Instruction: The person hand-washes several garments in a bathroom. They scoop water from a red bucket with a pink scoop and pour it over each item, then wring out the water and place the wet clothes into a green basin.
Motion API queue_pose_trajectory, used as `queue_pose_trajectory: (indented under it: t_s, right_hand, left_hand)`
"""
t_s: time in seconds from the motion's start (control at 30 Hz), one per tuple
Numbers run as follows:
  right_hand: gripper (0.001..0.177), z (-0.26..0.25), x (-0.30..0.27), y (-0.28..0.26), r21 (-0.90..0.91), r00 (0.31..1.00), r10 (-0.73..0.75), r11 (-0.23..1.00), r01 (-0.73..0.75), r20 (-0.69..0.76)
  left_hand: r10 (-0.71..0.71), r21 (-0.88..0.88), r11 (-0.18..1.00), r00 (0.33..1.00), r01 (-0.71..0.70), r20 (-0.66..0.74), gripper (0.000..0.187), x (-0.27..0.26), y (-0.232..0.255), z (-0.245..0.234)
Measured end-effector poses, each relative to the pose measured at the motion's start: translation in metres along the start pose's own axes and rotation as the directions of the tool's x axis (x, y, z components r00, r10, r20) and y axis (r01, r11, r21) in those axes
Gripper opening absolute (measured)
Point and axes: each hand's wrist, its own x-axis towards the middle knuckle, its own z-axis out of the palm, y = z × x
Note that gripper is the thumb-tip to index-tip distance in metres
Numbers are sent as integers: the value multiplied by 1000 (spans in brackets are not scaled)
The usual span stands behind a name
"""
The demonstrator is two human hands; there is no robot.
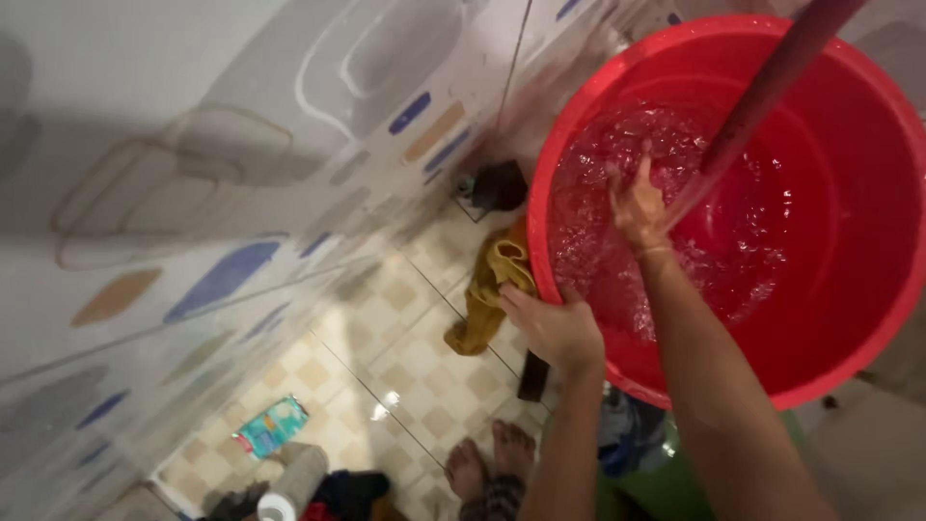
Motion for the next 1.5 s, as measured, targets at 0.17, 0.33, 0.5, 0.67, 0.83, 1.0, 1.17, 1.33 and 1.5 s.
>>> queue_pose_trajectory:
  t_s: [0.17, 0.33, 0.5, 0.67, 0.83, 1.0, 1.17, 1.33, 1.5]
  right_hand:
    - [57, 44, 23, 45, 125, 997, -43, 992, 36, 58]
    - [61, 58, -41, 125, 234, 998, -12, 972, -4, 66]
    - [77, 12, -53, 170, -433, 998, 60, 899, -59, -13]
    - [66, -11, -28, 159, -820, 928, -266, 569, -66, -260]
    - [54, -21, -59, 152, -434, 992, 107, 898, -69, 62]
    - [76, -85, -119, 143, -37, 959, -1, 999, 12, 284]
    - [70, -146, -203, 99, 126, 938, 44, 988, -92, 345]
    - [45, -145, -293, 51, 508, 978, -86, 861, -23, 190]
    - [36, -121, -336, 14, 214, 943, -310, 920, 330, -121]
  left_hand:
    - [180, 41, 984, 974, -176, -136, 74, -6, -4, -4]
    - [162, 3, 987, 980, -162, -115, 61, -10, 9, -12]
    - [144, 3, 990, 988, -144, -51, 68, -13, 6, -21]
    - [219, -7, 976, 974, -219, -62, 73, -5, -11, -11]
    - [346, 19, 938, 938, -346, 11, 105, 6, -30, -7]
    - [249, -53, 968, 938, -244, 239, 100, 46, -48, -74]
    - [129, 26, 986, 862, -163, 491, 40, 68, -44, -125]
    - [335, 419, 691, 774, -589, 537, 27, 80, -43, -111]
    - [663, 520, 409, 636, -750, 395, 62, 94, -60, -106]
